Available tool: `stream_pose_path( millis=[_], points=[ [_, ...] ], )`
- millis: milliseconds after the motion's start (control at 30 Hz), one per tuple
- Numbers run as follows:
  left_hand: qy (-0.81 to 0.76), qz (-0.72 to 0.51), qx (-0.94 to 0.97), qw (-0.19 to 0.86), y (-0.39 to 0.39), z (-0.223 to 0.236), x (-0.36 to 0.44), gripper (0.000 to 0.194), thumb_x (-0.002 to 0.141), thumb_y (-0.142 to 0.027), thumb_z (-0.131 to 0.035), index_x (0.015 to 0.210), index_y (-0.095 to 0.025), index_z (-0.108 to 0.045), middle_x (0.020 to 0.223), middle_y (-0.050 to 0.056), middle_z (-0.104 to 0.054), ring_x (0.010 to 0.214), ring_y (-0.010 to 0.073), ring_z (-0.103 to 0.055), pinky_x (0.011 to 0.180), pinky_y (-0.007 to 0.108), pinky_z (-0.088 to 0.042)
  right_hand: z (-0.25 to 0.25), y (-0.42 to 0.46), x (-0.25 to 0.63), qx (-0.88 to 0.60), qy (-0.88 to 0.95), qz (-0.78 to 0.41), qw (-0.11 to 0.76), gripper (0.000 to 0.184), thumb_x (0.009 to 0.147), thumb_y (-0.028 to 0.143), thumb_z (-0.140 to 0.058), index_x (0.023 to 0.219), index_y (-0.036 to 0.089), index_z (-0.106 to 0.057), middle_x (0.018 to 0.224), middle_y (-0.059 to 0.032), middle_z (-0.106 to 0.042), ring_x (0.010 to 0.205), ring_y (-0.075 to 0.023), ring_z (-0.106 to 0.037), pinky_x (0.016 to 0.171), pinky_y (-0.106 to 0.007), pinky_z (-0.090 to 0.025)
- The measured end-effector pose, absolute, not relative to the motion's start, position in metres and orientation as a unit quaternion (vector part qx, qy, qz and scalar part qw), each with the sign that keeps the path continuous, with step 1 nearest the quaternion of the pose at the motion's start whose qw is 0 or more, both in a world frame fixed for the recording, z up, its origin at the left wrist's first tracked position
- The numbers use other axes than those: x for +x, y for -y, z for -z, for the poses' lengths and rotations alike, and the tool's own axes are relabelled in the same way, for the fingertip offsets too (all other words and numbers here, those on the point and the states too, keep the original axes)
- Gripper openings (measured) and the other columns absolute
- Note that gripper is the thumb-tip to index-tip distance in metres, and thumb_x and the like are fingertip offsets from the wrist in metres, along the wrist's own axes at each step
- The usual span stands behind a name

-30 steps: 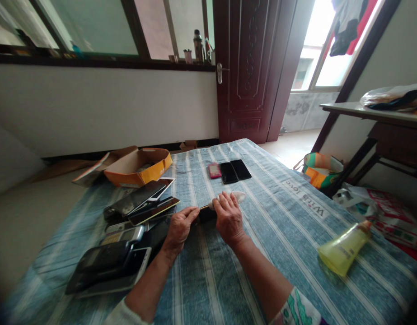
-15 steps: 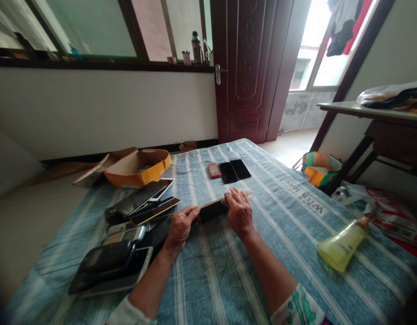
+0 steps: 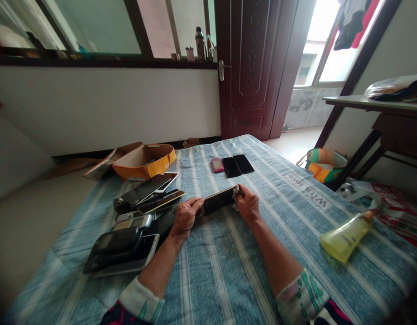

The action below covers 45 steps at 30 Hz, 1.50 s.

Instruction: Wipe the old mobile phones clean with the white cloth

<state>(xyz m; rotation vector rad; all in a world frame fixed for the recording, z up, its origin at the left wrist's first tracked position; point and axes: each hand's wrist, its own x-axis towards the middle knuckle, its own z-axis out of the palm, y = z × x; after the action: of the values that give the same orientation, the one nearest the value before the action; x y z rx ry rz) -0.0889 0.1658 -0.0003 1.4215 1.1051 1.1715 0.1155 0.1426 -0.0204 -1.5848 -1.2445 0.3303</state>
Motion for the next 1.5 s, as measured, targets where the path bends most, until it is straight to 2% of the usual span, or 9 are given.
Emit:
stream_pose_path(
  millis=[133, 333, 567, 733, 933, 1000, 1167, 1300, 1500],
  points=[
    [-0.457, -0.477, 0.582, 0.474, -0.165, 0.0, -0.088, 0.026, 0.07, -0.042, -0.065, 0.07, -0.016, -0.071, 0.058, -0.002, -0.06, 0.057, 0.013, -0.05, 0.057, 0.024, -0.038, 0.016, -0.141, 0.117, -0.688, 0.534, -0.106, 0.48, 0.023, 0.079, 0.023, -0.048, 0.089, 0.021, -0.068, 0.072, 0.0003, -0.065, 0.069, -0.0151, -0.058, 0.064, -0.024, -0.039],
    [-0.459, -0.477, 0.584, 0.471, -0.167, 0.003, -0.088, 0.027, 0.071, -0.043, -0.065, 0.072, -0.016, -0.071, 0.061, -0.001, -0.062, 0.059, 0.0138, -0.052, 0.06, 0.025, -0.039, 0.013, -0.14, 0.124, -0.736, 0.563, -0.031, 0.375, 0.023, 0.08, 0.02, -0.049, 0.089, 0.022, -0.069, 0.092, -0.0041, -0.066, 0.087, -0.0176, -0.057, 0.072, -0.026, -0.036],
    [-0.454, -0.484, 0.59, 0.461, -0.168, 0.005, -0.088, 0.025, 0.072, -0.041, -0.064, 0.07, -0.016, -0.071, 0.062, -0.001, -0.062, 0.06, 0.0139, -0.052, 0.062, 0.024, -0.04, 0.013, -0.139, 0.124, -0.759, 0.588, -0.01, 0.279, 0.019, 0.084, 0.021, -0.048, 0.085, 0.022, -0.068, 0.079, -0.0023, -0.065, 0.071, -0.0144, -0.053, 0.059, -0.026, -0.026],
    [-0.454, -0.476, 0.588, 0.471, -0.167, 0.004, -0.088, 0.028, 0.072, -0.043, -0.063, 0.071, -0.016, -0.071, 0.06, -0.001, -0.061, 0.058, 0.0136, -0.051, 0.058, 0.024, -0.039, 0.014, -0.14, 0.125, -0.755, 0.578, -0.006, 0.311, 0.019, 0.082, 0.023, -0.051, 0.083, 0.022, -0.069, 0.078, -0.0026, -0.066, 0.069, -0.0143, -0.053, 0.057, -0.025, -0.026],
    [-0.461, -0.478, 0.597, 0.45, -0.167, 0.005, -0.088, 0.028, 0.072, -0.043, -0.063, 0.071, -0.016, -0.071, 0.058, -0.002, -0.059, 0.057, 0.0133, -0.05, 0.059, 0.024, -0.039, 0.014, -0.143, 0.13, -0.709, 0.491, -0.032, 0.505, 0.026, 0.08, 0.034, -0.052, 0.094, 0.02, -0.069, 0.075, -0.0027, -0.069, 0.07, -0.0169, -0.06, 0.063, -0.023, -0.037],
    [-0.457, -0.48, 0.597, 0.452, -0.167, 0.005, -0.088, 0.027, 0.073, -0.041, -0.062, 0.071, -0.016, -0.072, 0.058, -0.002, -0.059, 0.057, 0.0131, -0.05, 0.058, 0.024, -0.039, 0.015, -0.144, 0.129, -0.681, 0.492, -0.041, 0.541, 0.029, 0.079, 0.037, -0.051, 0.095, 0.019, -0.069, 0.076, -0.0031, -0.069, 0.07, -0.0169, -0.06, 0.064, -0.023, -0.04],
    [-0.454, -0.486, 0.596, 0.451, -0.167, 0.003, -0.087, 0.024, 0.072, -0.038, -0.063, 0.072, -0.016, -0.073, 0.062, -0.001, -0.062, 0.061, 0.014, -0.052, 0.062, 0.024, -0.04, 0.019, -0.148, 0.125, -0.684, 0.552, -0.058, 0.473, 0.028, 0.081, 0.035, -0.047, 0.077, 0.02, -0.07, 0.065, -0.0014, -0.064, 0.063, -0.0145, -0.054, 0.059, -0.023, -0.035],
    [-0.453, -0.488, 0.59, 0.456, -0.166, 0.002, -0.087, 0.023, 0.072, -0.038, -0.064, 0.072, -0.017, -0.073, 0.063, -0.002, -0.064, 0.064, 0.0143, -0.054, 0.065, 0.024, -0.041, 0.021, -0.149, 0.127, -0.706, 0.569, -0.037, 0.421, 0.024, 0.078, 0.029, -0.048, 0.067, 0.02, -0.068, 0.067, -0.0022, -0.062, 0.062, -0.0136, -0.049, 0.058, -0.024, -0.031],
    [-0.451, -0.487, 0.586, 0.465, -0.165, 0.0, -0.087, 0.024, 0.072, -0.038, -0.064, 0.073, -0.016, -0.074, 0.061, -0.002, -0.063, 0.062, 0.0135, -0.052, 0.063, 0.024, -0.04, 0.017, -0.15, 0.126, -0.705, 0.551, -0.06, 0.441, 0.029, 0.081, 0.035, -0.046, 0.075, 0.02, -0.07, 0.064, -0.001, -0.061, 0.062, -0.0141, -0.052, 0.058, -0.024, -0.033]
  ],
)
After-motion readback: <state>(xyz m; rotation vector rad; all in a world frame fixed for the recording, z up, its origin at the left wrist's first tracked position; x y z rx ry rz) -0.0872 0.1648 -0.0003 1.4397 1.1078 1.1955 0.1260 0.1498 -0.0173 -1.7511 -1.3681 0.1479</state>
